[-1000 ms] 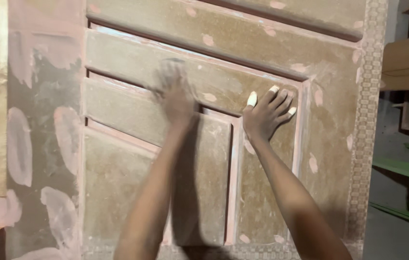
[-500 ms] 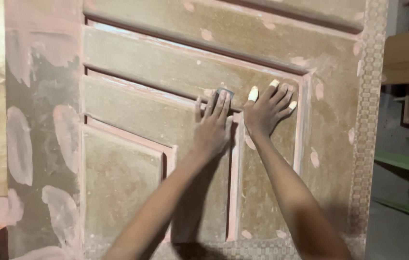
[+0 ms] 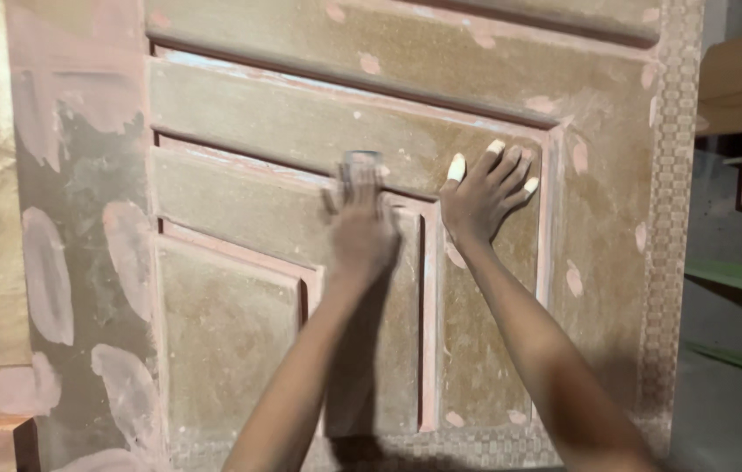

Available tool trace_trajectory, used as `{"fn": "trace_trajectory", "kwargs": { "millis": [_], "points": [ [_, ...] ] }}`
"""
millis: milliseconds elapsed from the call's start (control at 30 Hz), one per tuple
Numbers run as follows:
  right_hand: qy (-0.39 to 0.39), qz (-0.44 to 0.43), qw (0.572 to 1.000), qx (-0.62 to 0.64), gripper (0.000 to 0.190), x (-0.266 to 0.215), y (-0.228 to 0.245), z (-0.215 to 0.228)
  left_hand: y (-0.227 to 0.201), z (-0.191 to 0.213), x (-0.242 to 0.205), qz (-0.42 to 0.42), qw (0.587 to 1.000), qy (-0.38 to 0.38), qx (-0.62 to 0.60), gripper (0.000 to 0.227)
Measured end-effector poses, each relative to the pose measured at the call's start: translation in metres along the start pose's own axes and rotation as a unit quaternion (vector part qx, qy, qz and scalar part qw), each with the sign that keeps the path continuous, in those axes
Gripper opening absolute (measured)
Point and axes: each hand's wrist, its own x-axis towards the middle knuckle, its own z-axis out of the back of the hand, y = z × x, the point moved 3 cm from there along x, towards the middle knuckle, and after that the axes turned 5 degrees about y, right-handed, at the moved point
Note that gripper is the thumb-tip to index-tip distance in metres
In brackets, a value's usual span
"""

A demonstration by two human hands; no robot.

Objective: The person sands a wooden door lying flat on a workbench using a sanding block. They systematically smooth the raised panels and edges, moving across the surface to prepare it for finishing.

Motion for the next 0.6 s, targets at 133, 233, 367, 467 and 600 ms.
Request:
{"fn": "trace_trajectory", "kwargs": {
  "millis": [133,233,367,467,600],
  "points": [
    [0.006,0.001,1.0,0.016,0.071,0.002,-0.003,0.004,-0.014,-0.004,-0.012,-0.097,0.995,0.015,-0.002,0.058],
    [0.037,-0.005,0.999,-0.001,0.072,0.001,-0.001,0.002,0.018,0.004,0.004,0.067,0.996,-0.051,0.034,0.055],
    [0.037,-0.018,0.999,0.027,0.075,0.004,0.002,0.005,-0.012,-0.01,-0.01,-0.007,1.0,-0.027,-0.011,0.058],
    [0.012,0.016,1.0,0.006,0.074,0.001,0.005,0.013,0.009,0.01,-0.005,0.011,0.999,-0.008,0.035,0.054],
    [0.078,-0.028,0.996,-0.021,0.083,-0.001,-0.005,0.006,-0.002,-0.006,-0.002,0.007,1.0,-0.011,-0.004,0.057]
  ]
}}
